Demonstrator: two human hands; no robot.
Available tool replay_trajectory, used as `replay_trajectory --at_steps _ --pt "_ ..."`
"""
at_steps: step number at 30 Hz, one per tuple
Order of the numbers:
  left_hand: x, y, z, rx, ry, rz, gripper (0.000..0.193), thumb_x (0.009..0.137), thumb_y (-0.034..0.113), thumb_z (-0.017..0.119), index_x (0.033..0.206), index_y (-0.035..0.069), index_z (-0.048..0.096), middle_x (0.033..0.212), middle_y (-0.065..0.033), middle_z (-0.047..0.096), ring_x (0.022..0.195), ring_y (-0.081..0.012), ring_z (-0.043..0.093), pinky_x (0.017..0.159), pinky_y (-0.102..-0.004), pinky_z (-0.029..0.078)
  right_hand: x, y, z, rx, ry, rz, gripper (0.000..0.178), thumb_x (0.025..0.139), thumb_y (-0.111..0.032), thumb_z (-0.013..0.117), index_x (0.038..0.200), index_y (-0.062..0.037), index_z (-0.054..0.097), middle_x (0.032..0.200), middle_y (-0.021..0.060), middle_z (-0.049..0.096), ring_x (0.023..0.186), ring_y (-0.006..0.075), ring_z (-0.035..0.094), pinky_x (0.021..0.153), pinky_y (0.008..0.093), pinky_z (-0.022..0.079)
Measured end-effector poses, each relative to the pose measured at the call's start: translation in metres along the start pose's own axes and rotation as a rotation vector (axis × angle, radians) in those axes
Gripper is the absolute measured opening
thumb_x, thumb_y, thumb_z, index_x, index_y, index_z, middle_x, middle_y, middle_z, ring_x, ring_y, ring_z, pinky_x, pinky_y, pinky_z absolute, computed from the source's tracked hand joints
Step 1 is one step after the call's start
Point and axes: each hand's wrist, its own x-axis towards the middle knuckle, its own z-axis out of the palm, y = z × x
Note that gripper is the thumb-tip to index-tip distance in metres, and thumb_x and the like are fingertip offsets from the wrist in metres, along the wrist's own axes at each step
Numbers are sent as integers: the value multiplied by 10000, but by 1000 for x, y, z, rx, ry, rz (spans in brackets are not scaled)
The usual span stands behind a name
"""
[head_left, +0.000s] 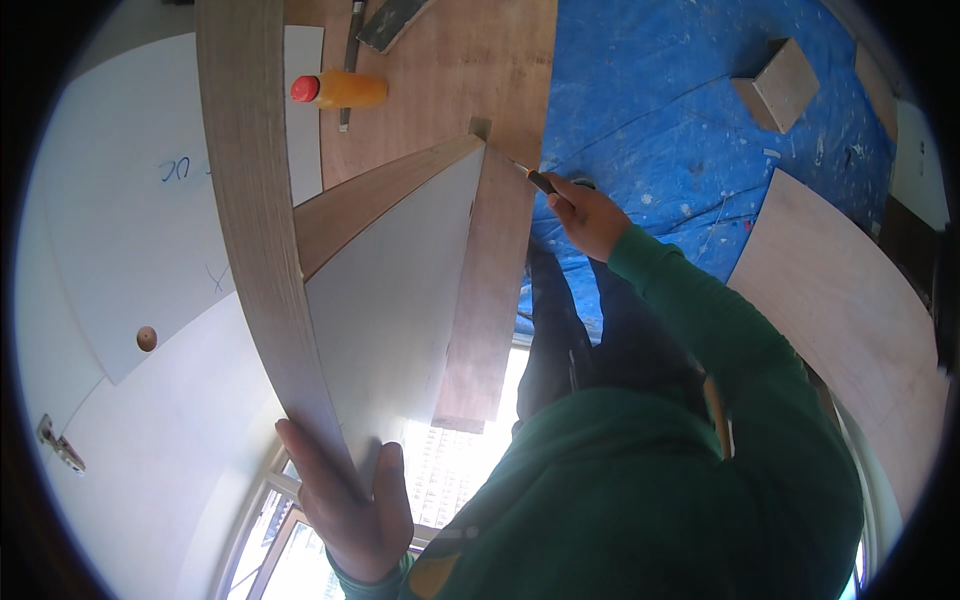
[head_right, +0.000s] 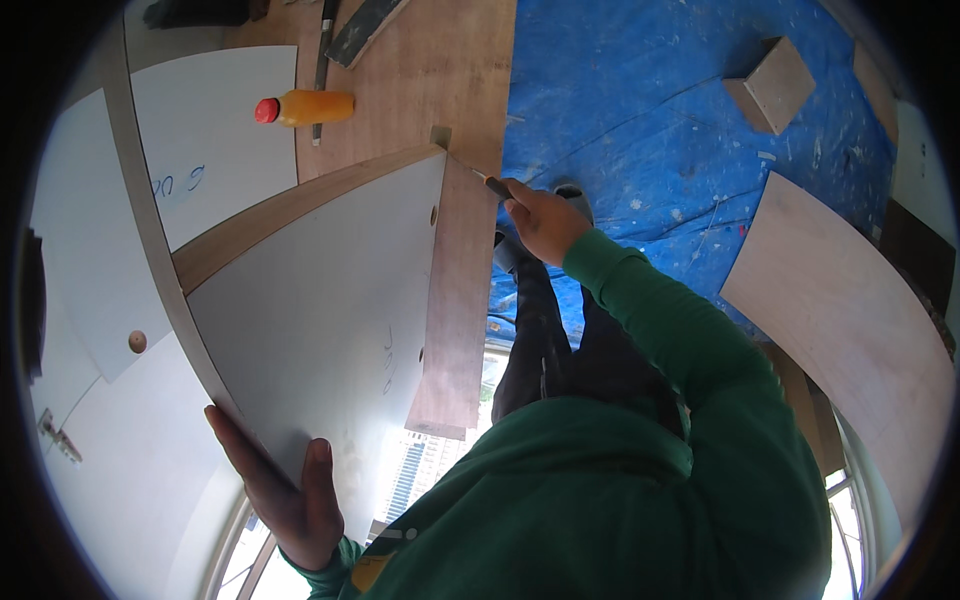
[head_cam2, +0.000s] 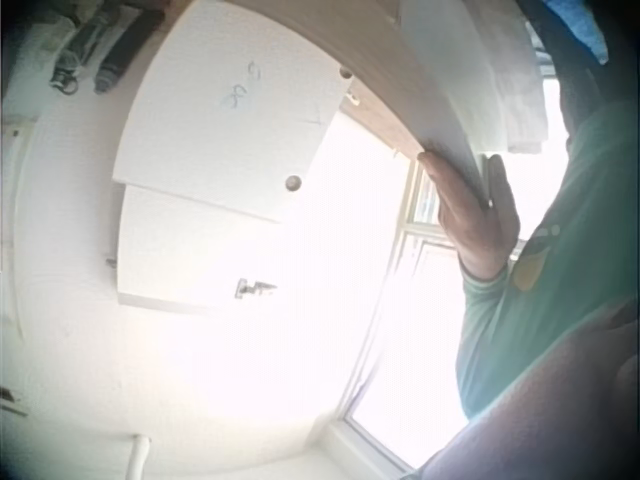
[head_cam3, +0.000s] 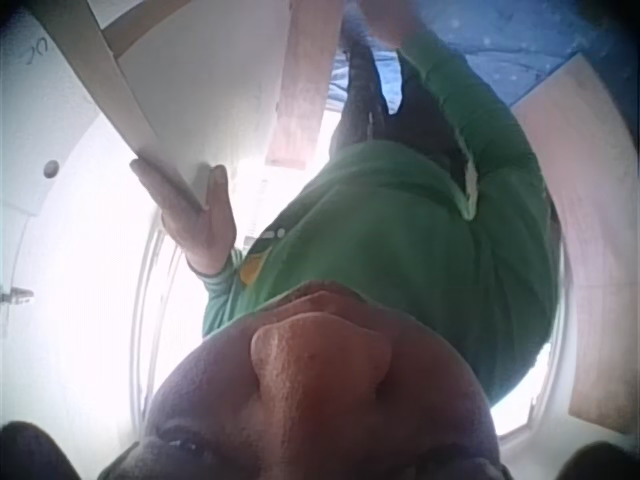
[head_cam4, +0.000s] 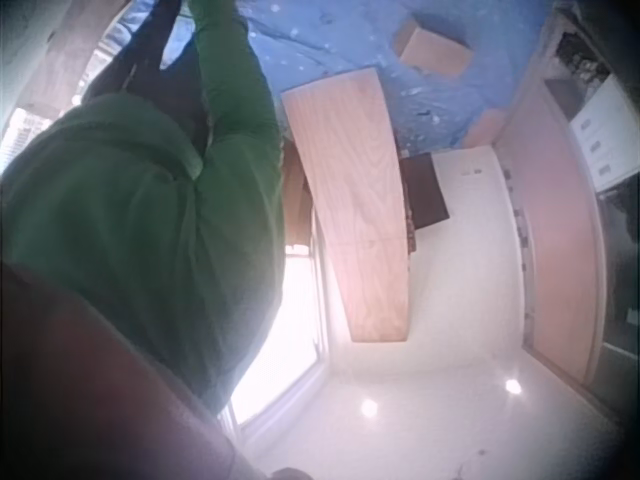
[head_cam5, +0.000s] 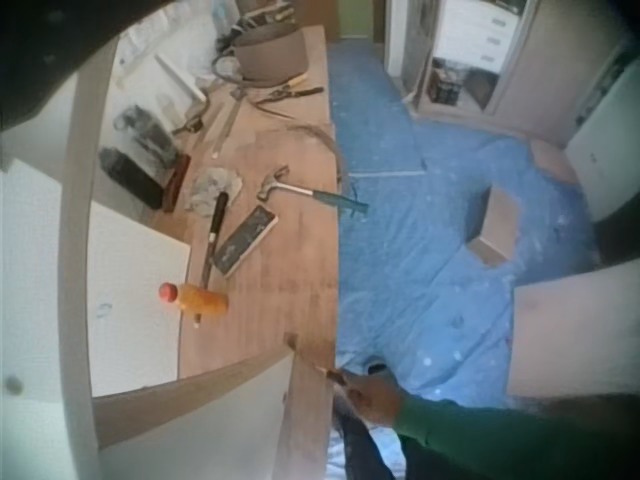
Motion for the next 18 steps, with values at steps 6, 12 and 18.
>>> replay_trajectory --at_steps 6,12,18 --pt "7 -2 -3 -2 -20 33 985 936 145 663 1715 83 64 1602 -349 413 1430 -527 488 1176 -568 380 2 14 5 47 171 -92 431 1124 -235 471 1518 -64 507 844 217 681 760 342 684 705 458 500" --pt "6 -1 -1 23 14 -4 991 940 153 672 1713 68 57 1592 -358 416 1434 -528 483 1182 -567 370 30 -13 -1 18 69 -44 417 1109 -234 488 1473 -39 545 920 257 706 879 420 701 774 508 518" --pt "8 3 2 10 40 -22 972 951 145 655 1708 53 53 1610 -363 384 1470 -522 442 1200 -570 339 44 -3 5 -47 88 -100 412 1085 -238 505 1441 -39 570 954 283 708 896 455 696 791 542 522"
